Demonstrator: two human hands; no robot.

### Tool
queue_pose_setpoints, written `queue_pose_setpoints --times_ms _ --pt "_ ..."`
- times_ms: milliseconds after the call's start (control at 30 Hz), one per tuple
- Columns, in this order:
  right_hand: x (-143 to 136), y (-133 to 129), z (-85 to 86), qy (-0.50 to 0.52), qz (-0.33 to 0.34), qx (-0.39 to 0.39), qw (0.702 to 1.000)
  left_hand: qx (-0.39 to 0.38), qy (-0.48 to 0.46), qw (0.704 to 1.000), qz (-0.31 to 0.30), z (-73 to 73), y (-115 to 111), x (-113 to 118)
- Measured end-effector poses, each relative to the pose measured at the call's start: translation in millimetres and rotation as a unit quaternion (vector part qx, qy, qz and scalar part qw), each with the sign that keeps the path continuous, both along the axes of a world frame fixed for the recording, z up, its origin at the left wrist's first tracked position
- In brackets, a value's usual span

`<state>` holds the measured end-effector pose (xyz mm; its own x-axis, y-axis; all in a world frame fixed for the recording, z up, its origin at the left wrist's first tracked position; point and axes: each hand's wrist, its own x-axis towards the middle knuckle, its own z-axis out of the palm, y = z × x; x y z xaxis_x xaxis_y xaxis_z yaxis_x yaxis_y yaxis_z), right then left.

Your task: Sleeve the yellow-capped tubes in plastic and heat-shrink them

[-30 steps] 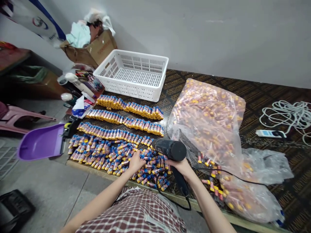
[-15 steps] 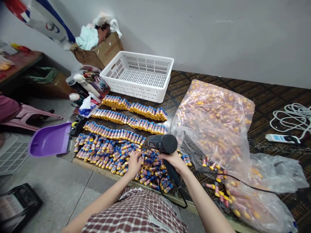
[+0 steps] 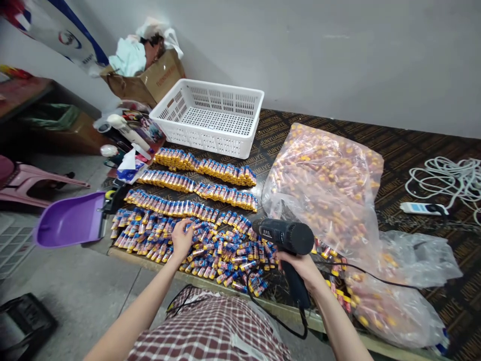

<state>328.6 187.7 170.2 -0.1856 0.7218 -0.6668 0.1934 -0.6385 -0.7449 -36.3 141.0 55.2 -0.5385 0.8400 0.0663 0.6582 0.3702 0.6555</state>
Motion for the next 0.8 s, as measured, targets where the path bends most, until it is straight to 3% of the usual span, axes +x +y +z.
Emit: queue_pose_setpoints --times_ms 167,367,800 --pt "-59.7 5.6 -1.4 0.030 0.026 0.010 0.999 0.008 0.006 1.000 0.011 0.8 -19.0 -25.0" --pt "-134.9 9.3 -1.8 0.059 0.042 0.005 0.997 0.013 -0.019 0.999 0.025 -10.7 -42.9 -69.5" --pt "-261.2 13.5 21.8 0.032 0.067 0.025 0.997 0.017 -0.062 0.997 0.040 -15.7 -70.3 -199.5"
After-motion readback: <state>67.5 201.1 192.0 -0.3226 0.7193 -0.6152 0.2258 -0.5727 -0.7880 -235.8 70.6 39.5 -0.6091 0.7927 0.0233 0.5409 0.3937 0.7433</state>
